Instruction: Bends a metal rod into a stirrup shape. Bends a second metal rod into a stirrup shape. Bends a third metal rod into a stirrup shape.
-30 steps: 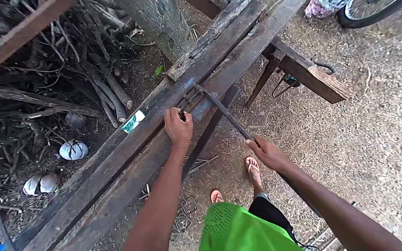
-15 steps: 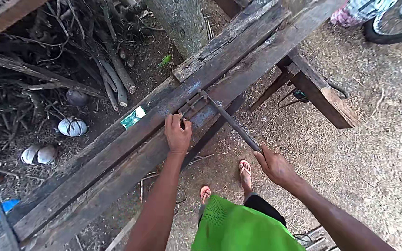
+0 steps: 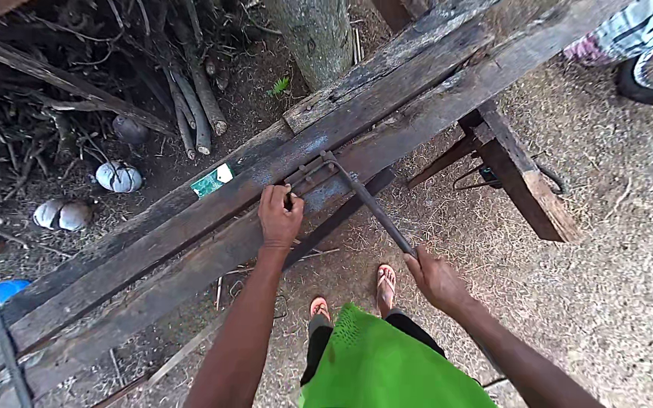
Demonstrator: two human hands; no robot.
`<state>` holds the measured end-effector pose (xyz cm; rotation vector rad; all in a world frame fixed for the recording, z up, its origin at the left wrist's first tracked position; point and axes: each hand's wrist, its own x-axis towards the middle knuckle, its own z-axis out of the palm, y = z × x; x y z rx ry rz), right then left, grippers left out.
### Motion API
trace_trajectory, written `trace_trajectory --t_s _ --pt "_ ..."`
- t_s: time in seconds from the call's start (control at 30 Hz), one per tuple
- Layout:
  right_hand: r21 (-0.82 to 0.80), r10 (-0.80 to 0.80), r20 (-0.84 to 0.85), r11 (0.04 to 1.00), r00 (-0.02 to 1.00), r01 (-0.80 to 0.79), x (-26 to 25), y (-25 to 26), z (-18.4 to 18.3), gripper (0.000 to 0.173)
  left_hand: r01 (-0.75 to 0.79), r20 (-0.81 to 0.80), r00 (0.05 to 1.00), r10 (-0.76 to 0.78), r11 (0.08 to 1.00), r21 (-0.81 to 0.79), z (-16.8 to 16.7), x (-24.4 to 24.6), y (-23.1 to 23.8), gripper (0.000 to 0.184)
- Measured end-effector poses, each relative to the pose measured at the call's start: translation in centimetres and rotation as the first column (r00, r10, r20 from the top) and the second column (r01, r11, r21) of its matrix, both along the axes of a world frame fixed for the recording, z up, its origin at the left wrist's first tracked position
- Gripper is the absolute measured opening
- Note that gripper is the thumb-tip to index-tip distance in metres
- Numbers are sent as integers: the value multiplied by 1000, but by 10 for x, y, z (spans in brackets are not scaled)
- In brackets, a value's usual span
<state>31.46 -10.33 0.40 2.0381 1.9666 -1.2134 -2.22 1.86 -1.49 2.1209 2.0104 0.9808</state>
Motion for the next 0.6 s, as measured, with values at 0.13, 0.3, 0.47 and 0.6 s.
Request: trace_trajectory --t_s 0.13,0.3,0.47,0.6 --pt "-33 -51 -51 998 997 49 -17 -12 -2 58 -7 -10 1000 6 1000 -25 2 -2 -2 16" --pt "-45 -105 -86 994 991 101 -36 -24 -5 59 -31 -27 999 31 999 -31 1 0 0 19" --pt "14 -198 -36 980 980 198 -50 -28 3 60 -33 35 999 36 998 -58 3 2 4 23" --pt "61 -253 -26 965 967 254 -61 -24 7 62 -15 90 996 22 997 -77 5 1 3 25"
